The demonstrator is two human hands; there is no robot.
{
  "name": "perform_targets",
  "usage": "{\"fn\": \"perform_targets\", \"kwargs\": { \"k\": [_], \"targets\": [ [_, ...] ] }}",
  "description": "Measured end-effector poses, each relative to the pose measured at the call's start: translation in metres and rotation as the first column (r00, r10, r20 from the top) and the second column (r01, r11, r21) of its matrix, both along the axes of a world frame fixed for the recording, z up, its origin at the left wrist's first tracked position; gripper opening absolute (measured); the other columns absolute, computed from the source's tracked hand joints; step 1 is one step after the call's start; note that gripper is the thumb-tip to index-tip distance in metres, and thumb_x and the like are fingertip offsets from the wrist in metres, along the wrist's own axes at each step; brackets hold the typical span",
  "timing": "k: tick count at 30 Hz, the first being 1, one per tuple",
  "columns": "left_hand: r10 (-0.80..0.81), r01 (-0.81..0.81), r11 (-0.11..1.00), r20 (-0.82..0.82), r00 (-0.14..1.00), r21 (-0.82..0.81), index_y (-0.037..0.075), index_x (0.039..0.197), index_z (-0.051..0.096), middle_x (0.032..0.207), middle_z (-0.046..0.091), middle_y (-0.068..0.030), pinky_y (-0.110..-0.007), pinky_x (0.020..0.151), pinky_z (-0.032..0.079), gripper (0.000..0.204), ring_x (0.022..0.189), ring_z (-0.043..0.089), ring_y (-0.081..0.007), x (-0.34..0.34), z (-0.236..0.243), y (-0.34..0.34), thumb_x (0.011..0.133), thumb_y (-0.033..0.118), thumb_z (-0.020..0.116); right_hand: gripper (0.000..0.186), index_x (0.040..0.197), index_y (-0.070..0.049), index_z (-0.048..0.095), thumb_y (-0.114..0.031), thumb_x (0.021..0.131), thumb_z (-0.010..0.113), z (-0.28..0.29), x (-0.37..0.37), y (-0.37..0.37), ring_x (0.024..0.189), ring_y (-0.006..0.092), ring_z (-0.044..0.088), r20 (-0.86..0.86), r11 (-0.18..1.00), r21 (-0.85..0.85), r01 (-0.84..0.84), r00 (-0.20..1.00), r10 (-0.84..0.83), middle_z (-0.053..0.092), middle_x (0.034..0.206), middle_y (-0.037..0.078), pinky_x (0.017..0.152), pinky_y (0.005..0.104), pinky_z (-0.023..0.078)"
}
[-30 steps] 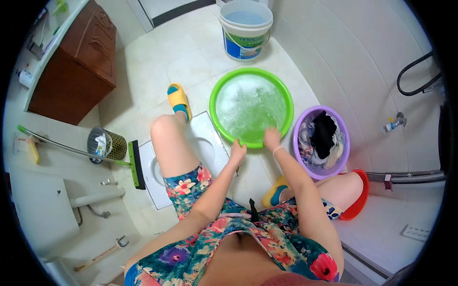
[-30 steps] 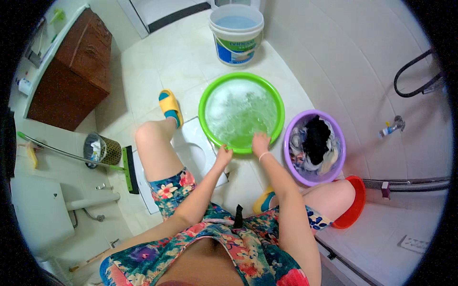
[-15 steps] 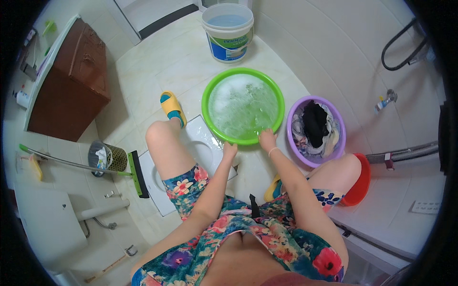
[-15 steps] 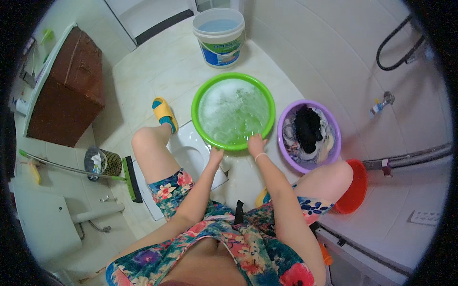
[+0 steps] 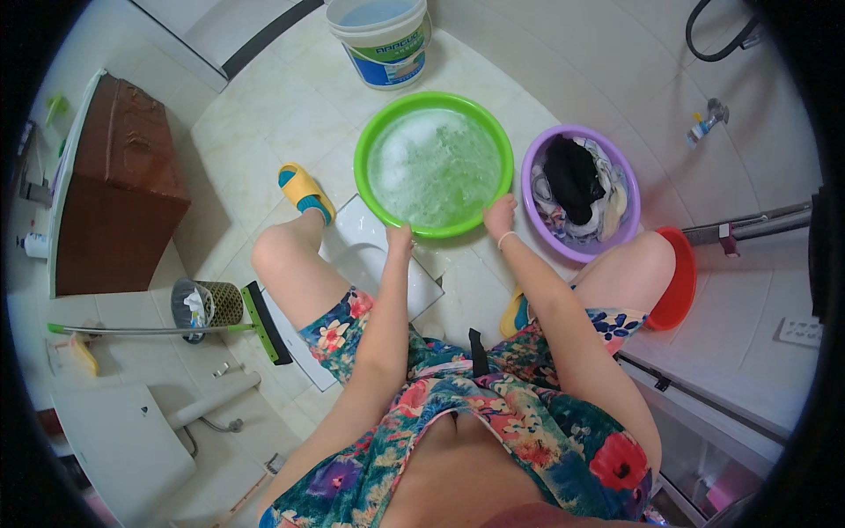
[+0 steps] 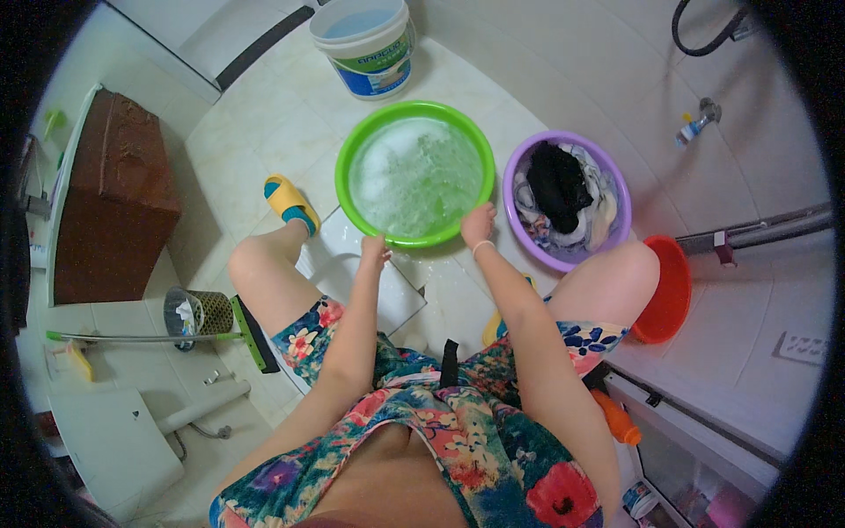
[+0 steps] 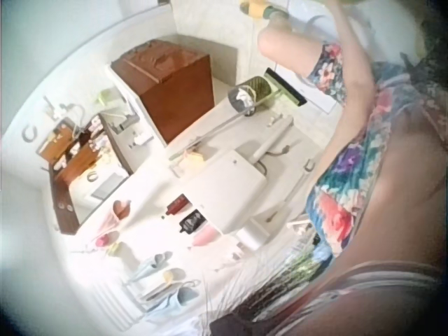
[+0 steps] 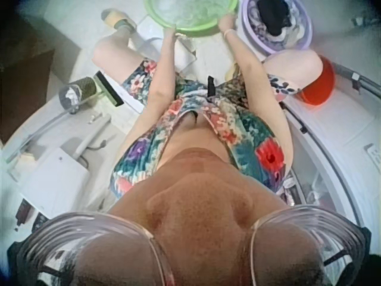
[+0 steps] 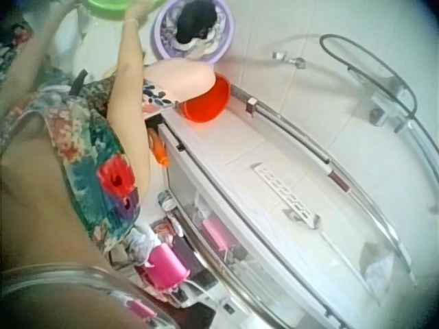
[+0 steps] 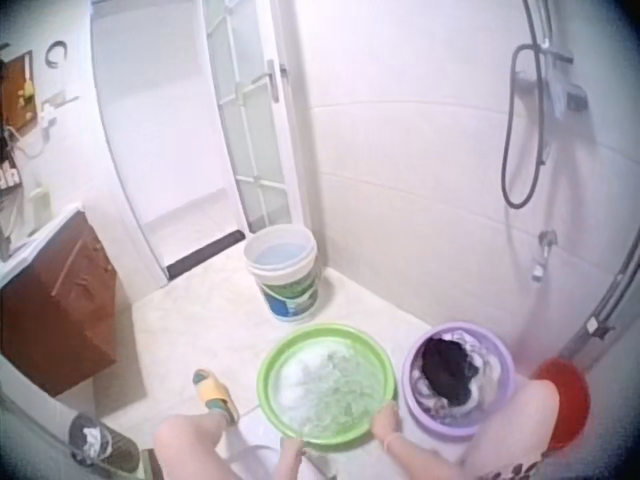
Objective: The person hand washes a dark garment in a green basin, wrings it out, and places it in a purple basin. They then pour soapy water into a bucket, use a squeegee to push water across the tiled floor, and empty the basins. Finally, they walk out of the bathroom and press a wall-mounted control panel.
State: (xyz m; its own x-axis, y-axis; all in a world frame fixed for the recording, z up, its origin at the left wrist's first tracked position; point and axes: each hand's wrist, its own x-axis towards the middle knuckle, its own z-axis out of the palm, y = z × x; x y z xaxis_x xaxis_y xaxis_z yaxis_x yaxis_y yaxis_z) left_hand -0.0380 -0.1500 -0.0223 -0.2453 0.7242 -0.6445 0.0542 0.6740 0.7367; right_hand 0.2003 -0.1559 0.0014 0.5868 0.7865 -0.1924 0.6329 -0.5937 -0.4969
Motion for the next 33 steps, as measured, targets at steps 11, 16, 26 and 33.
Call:
{"fn": "perform_targets", "kwargs": {
  "k": [11, 16, 26, 33],
  "targets": [
    [-0.221, 0.198, 0.911, -0.023, 0.975, -0.361, 0.007, 0.112, 0.039, 0.108, 0.043, -0.0173, -0.058, 0.072, 0.04, 0.038, 0.093, 0.046, -0.0353, -0.022, 0.026, 0.054, 0.079, 0.023, 0.045, 0.05, 0.11, -0.002, 0.02, -0.004, 0.074, 0.054, -0.047, 0.04, 0.021, 0.083, 0.0354, 0.056, -0.835, 0.971, -0.176, 0.164, 0.498, -0.235, 0.046, 0.103, 0.021, 0.049, 0.0493, 0.051],
    [-0.03, 0.06, 0.984, 0.18, 0.983, -0.166, 0.002, 0.103, 0.039, 0.086, 0.054, -0.0158, -0.046, 0.053, 0.051, 0.027, 0.069, 0.058, -0.0304, -0.036, -0.014, 0.045, 0.086, 0.023, 0.036, 0.051, 0.111, -0.003, 0.017, -0.003, 0.075, 0.052, -0.028, 0.017, 0.027, 0.084, 0.0376, 0.056, -0.824, 0.948, -0.206, 0.241, 0.48, -0.301, 0.043, 0.105, 0.022, 0.052, 0.0506, 0.052],
    [0.055, -0.049, 0.992, 0.055, 0.997, -0.116, 0.001, 0.116, 0.017, 0.099, 0.048, -0.0243, -0.043, 0.046, 0.052, 0.044, 0.069, 0.059, -0.0339, -0.008, -0.01, 0.046, 0.088, 0.032, 0.033, 0.052, 0.109, 0.002, 0.016, -0.001, 0.071, 0.053, -0.04, 0.023, 0.024, 0.086, 0.0368, 0.054, -0.773, 0.937, -0.142, 0.319, 0.556, -0.306, 0.036, 0.107, 0.022, 0.05, 0.0462, 0.054],
    [0.061, -0.05, 0.99, 0.085, 0.995, -0.129, 0.001, 0.117, 0.015, 0.099, 0.048, -0.0241, -0.041, 0.044, 0.052, 0.048, 0.069, 0.059, -0.0334, -0.019, -0.016, 0.047, 0.087, 0.032, 0.035, 0.051, 0.108, 0.002, 0.017, -0.003, 0.071, 0.052, -0.031, 0.015, 0.025, 0.086, 0.0367, 0.054, -0.761, 0.952, -0.109, 0.285, 0.592, -0.265, 0.038, 0.107, 0.024, 0.049, 0.0446, 0.054]
  ]
}}
